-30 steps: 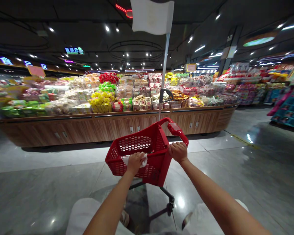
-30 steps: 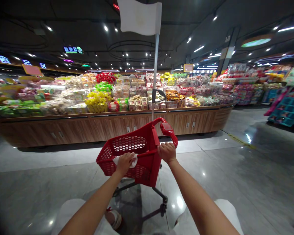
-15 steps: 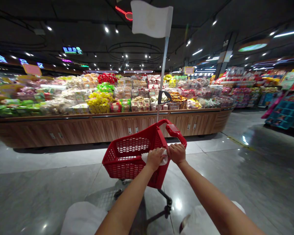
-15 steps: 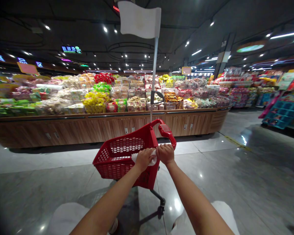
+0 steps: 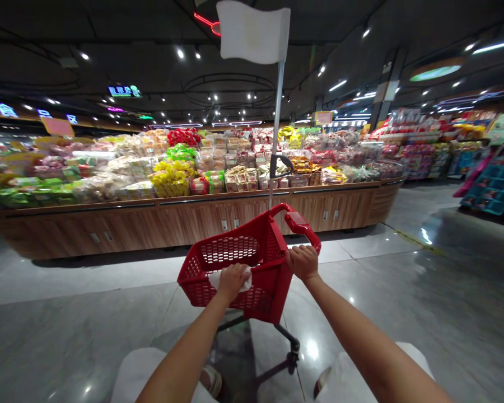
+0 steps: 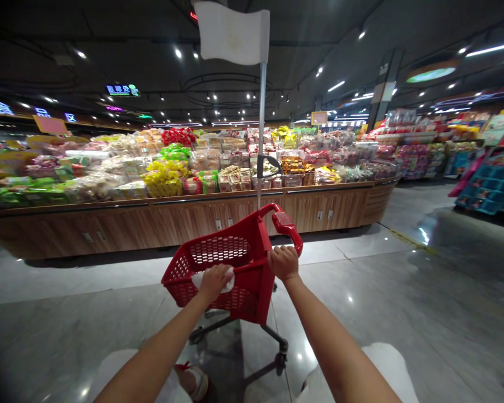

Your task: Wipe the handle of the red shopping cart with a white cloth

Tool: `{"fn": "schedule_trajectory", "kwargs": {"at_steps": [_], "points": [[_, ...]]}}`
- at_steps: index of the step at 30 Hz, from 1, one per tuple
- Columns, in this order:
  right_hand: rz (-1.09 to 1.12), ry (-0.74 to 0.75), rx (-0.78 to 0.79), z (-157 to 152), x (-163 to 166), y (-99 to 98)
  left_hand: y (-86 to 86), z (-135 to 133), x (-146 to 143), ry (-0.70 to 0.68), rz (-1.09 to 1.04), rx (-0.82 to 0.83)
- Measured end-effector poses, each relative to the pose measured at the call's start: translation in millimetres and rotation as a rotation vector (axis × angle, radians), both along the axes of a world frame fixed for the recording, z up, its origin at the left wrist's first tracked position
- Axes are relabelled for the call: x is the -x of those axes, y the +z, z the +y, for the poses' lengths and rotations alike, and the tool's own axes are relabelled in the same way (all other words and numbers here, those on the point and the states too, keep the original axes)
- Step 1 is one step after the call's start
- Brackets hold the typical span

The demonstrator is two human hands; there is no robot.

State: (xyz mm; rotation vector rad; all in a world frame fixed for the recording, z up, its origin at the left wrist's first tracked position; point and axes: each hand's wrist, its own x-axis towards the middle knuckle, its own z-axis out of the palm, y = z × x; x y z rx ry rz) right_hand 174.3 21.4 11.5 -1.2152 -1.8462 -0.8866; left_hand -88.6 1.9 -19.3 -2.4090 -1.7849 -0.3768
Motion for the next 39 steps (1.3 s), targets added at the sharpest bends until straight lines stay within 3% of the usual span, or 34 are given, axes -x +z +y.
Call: {"fn": "schedule_trajectory", "kwargs": {"at_steps": [4, 7, 10, 16, 19, 22, 26, 29, 31, 33, 39], "points": [[-0.019, 0.012, -0.007, 0.8, -0.2, -0.3, 18.5, 3.4, -82.1, -0.099, -0.106, -0.063], [-0.044, 0.021, 0.001, 0.6, -3.8, 1.1, 24.8, 5.6, -110.0, -0.106, -0.12, -0.083], [-0.066, 0.046, -0.01, -0.1, -7.4, 2.3, 17.9, 6.8, -89.9, -0.126, -0.084, -0.063], [-0.069, 0.062, 0.001, 2.0, -11.5, 2.3, -13.0, -2.1, 24.7, 0.079, 0.043, -0.053], [-0.066, 0.029, 0.039, 2.0, -10.2, 5.3, -15.8, -5.1, 51.5, 0.143, 0.073, -0.036], [-0.086, 0.027, 0.131, -1.3, 3.2, 7.2, -8.6, -1.7, 28.1, 0.13, 0.072, -0.012], [-0.226, 0.165, 0.313, -6.0, 40.3, -2.4, 4.8, 6.9, -40.9, 0.029, 0.039, -0.009], [-0.171, 0.124, 0.364, -6.4, 59.1, -12.9, 7.6, 10.9, -64.4, -0.008, 0.021, -0.005], [-0.183, 0.116, 0.333, -6.1, 60.1, -16.0, 3.3, 10.5, -52.9, -0.05, 0.033, -0.01], [-0.236, 0.147, 0.284, -5.9, 54.3, -16.1, -4.3, 7.2, -23.2, -0.039, 0.057, -0.012], [-0.219, 0.175, 0.25, -0.8, 28.1, -14.0, -22.7, -13.3, 85.8, 0.187, 0.092, -0.023]]}}
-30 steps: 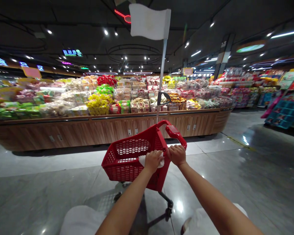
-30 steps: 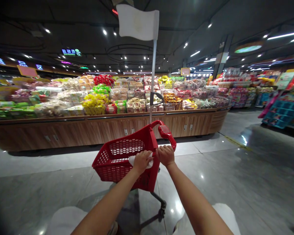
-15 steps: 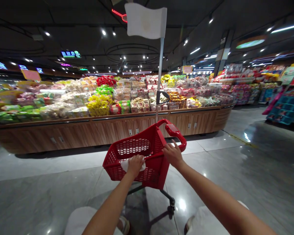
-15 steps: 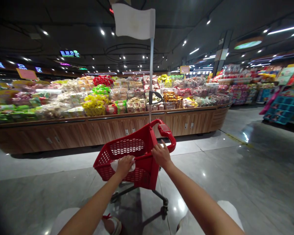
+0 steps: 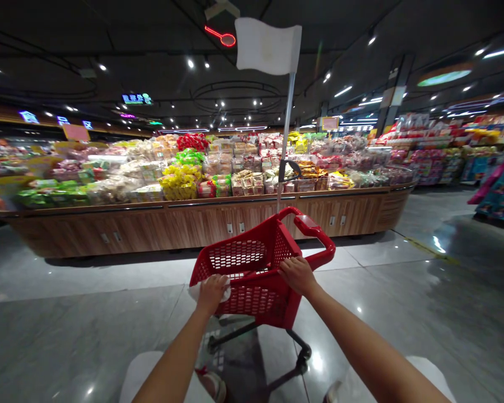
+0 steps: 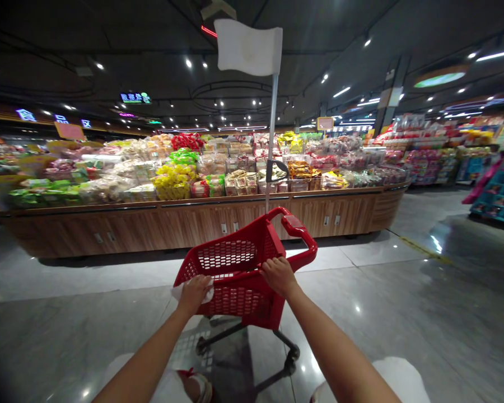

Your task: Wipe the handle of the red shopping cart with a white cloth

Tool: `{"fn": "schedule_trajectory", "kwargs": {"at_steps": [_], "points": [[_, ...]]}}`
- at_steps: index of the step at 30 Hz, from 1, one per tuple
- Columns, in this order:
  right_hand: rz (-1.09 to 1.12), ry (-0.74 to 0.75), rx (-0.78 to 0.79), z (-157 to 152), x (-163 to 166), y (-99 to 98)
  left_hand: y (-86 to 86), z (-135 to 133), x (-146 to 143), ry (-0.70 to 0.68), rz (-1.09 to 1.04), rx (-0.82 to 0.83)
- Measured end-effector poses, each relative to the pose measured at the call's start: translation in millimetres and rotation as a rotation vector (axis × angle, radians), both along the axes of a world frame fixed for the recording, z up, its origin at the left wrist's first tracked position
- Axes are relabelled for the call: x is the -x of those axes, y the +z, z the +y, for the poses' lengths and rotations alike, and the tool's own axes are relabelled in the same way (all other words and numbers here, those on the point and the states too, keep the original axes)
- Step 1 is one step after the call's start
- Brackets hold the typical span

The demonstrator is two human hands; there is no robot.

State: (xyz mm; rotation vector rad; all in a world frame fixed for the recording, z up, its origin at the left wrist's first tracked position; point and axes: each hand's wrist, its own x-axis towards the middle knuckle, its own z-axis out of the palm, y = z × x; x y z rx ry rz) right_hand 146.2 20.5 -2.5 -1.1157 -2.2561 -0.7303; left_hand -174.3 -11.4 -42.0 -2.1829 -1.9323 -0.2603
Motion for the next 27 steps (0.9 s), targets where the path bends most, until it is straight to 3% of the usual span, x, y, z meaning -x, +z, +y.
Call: {"fn": "schedule_trajectory", "kwargs": {"at_steps": [3, 6, 10, 14, 16, 19, 27], "points": [[0.034, -0.049, 0.041, 6.4, -7.5, -1.1, -2.8, -8.1, 16.9, 0.095, -0.019, 0.032], [0.093, -0.154, 0.068, 10.1, -5.5, -2.8, -5.4, -8.7, -3.2, 0.15, -0.055, 0.04], [0.155, -0.28, 0.072, 9.1, 2.3, -6.4, -4.3, 2.4, -74.2, 0.047, -0.096, 0.024], [0.151, -0.274, 0.095, 5.7, -1.9, -10.1, 6.1, 16.9, -154.2, -0.087, -0.116, 0.001], [0.139, -0.277, 0.116, 4.2, -8.6, -10.7, 10.4, 21.0, -175.2, -0.118, -0.097, -0.009], [0.117, -0.287, 0.159, 3.9, -21.2, -9.3, 10.5, 20.7, -169.6, -0.19, -0.034, -0.009], [0.101, -0.271, 0.241, 13.1, -42.6, -5.0, 2.2, 1.1, -79.7, -0.263, -0.029, 0.095]]}}
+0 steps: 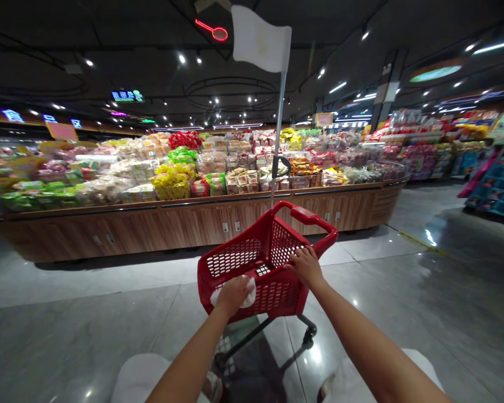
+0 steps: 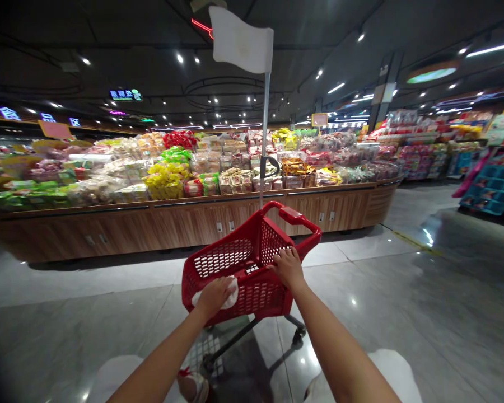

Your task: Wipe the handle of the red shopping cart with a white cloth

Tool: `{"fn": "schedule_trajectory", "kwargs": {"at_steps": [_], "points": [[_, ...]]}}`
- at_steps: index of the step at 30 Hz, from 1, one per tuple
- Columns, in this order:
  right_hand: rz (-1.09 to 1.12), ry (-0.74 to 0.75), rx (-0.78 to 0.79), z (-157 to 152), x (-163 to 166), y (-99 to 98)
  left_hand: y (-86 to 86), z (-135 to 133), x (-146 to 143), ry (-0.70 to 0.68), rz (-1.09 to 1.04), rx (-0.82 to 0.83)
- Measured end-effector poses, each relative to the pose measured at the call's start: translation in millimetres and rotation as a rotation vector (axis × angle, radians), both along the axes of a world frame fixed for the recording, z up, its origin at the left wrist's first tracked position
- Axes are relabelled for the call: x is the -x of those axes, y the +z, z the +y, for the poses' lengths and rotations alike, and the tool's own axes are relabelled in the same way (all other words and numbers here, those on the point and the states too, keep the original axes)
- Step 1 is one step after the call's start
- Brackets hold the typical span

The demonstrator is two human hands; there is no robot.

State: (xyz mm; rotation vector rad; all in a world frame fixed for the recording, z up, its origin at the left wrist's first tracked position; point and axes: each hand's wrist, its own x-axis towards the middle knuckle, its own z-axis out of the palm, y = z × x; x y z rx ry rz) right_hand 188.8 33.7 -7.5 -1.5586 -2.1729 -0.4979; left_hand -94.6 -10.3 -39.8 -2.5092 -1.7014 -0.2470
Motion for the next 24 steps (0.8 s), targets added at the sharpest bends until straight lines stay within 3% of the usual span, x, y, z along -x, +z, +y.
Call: {"fn": "schedule_trajectory", "kwargs": {"at_steps": [4, 10, 13, 16, 21, 24], "points": [[0.036, -0.012, -0.001, -1.0, 6.8, -2.0, 9.4, 4.9, -4.5, 0.019, -0.057, 0.085], [0.077, -0.021, -0.005, -11.3, 25.5, -2.5, 23.0, 26.1, -79.7, -0.002, -0.062, 0.044], [0.08, -0.025, 0.005, -12.5, 27.1, -1.7, 20.3, 31.0, -94.8, -0.001, -0.045, 0.006], [0.074, -0.022, 0.014, -9.5, 21.2, -1.2, 10.7, 26.9, -67.8, -0.014, 0.012, 0.007], [0.044, -0.005, -0.002, -4.2, 10.3, -0.9, -12.2, -1.4, 28.3, 0.047, 0.103, -0.042], [0.037, -0.01, -0.002, -3.7, 10.1, 0.3, -18.6, -16.7, 64.1, 0.15, 0.098, -0.074]]}}
